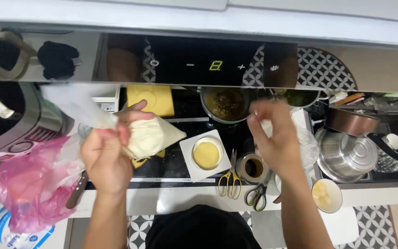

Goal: Assembling a dessert by piping cream into a mold and adding fruit.

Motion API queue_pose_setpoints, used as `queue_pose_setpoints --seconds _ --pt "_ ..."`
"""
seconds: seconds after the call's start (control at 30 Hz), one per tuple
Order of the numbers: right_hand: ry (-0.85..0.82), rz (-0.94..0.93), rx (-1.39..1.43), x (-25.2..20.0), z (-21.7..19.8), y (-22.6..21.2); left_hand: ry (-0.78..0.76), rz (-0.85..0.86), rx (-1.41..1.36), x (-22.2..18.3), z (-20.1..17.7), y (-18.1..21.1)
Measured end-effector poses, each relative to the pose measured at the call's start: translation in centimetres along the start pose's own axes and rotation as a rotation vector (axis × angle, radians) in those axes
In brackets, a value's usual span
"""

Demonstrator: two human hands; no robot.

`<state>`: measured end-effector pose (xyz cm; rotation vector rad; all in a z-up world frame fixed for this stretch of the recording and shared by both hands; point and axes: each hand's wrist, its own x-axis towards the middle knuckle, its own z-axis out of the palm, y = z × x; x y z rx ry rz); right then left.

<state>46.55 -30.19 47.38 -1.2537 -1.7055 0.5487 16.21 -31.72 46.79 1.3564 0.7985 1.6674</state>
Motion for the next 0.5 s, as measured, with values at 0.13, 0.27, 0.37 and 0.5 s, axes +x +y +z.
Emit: queue_pose_setpoints --seconds 0.13,0.27,0.37,0.5 --pt "-0.091 0.276 -0.266 -8.8 3.9 11.8 0.189 -0.032 -0.219 -1.5 1.3 -5.9" --pt "-0.211 0.584 -0.052 -14.0 7.2 14.6 0.230 -0.155 -0.264 -2.4 3.6 -9.6" --pt "-0.194 0.733 0.323 -15.0 8.8 13.7 0.203 -0.202 -0.265 -2.9 4.5 -10.9" --pt "-0.136 0.826 0.503 -14.4 9.3 12.1 0.160 -0.197 -0.341 -2.9 5.5 -11.9"
